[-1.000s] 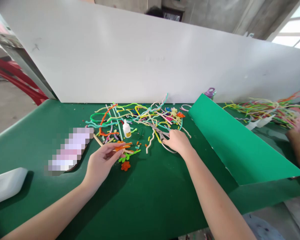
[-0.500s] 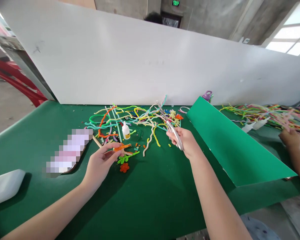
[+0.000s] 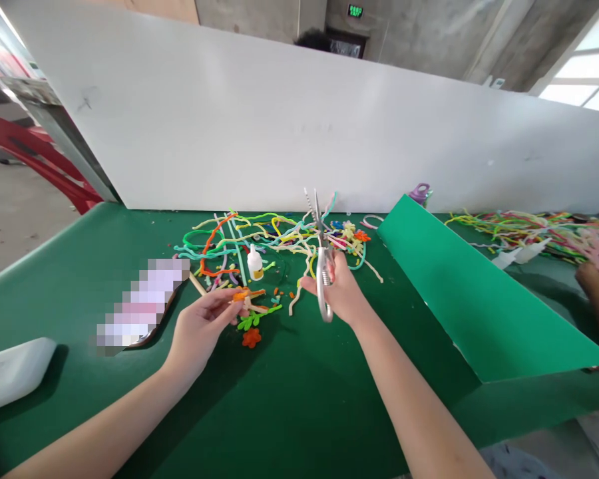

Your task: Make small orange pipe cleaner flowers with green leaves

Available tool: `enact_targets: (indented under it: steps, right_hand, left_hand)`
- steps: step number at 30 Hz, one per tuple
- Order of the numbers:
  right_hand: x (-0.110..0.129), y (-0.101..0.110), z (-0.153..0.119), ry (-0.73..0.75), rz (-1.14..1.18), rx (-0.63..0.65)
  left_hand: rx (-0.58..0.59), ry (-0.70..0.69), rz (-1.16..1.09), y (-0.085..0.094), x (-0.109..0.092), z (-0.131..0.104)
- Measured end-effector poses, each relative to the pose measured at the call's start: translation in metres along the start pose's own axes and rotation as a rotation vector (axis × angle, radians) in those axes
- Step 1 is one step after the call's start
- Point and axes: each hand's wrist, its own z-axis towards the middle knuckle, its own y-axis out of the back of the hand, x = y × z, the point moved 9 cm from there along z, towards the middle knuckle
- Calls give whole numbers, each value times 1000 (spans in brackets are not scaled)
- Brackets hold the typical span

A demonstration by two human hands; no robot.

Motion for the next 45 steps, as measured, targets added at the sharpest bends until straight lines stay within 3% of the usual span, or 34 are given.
enact_targets:
  steps: [5, 9, 13, 18, 31, 37, 45]
  right_hand:
    - [5, -16, -17, 120, -514, 47]
    - [14, -37, -30, 259, -695, 153]
    - [21, -55, -38, 340, -685, 234]
    - [22, -69, -44, 330, -606, 307]
    - [22, -77, -49, 301, -572, 391]
    - [26, -76, -49, 315, -574, 370]
    - [31, -69, -49, 427, -682, 233]
  left_hand:
    - [-52, -11, -36, 4, -2, 0]
    - [-60, 0, -53, 4, -1, -1]
    - [-9, -20, -54, -2, -3, -3]
    - [56, -2, -56, -10, -1, -5]
    - [115, 46, -74, -15, 6, -6]
    - [117, 23, -53, -15, 2, -7]
    - [151, 1, -19, -19, 0, -11]
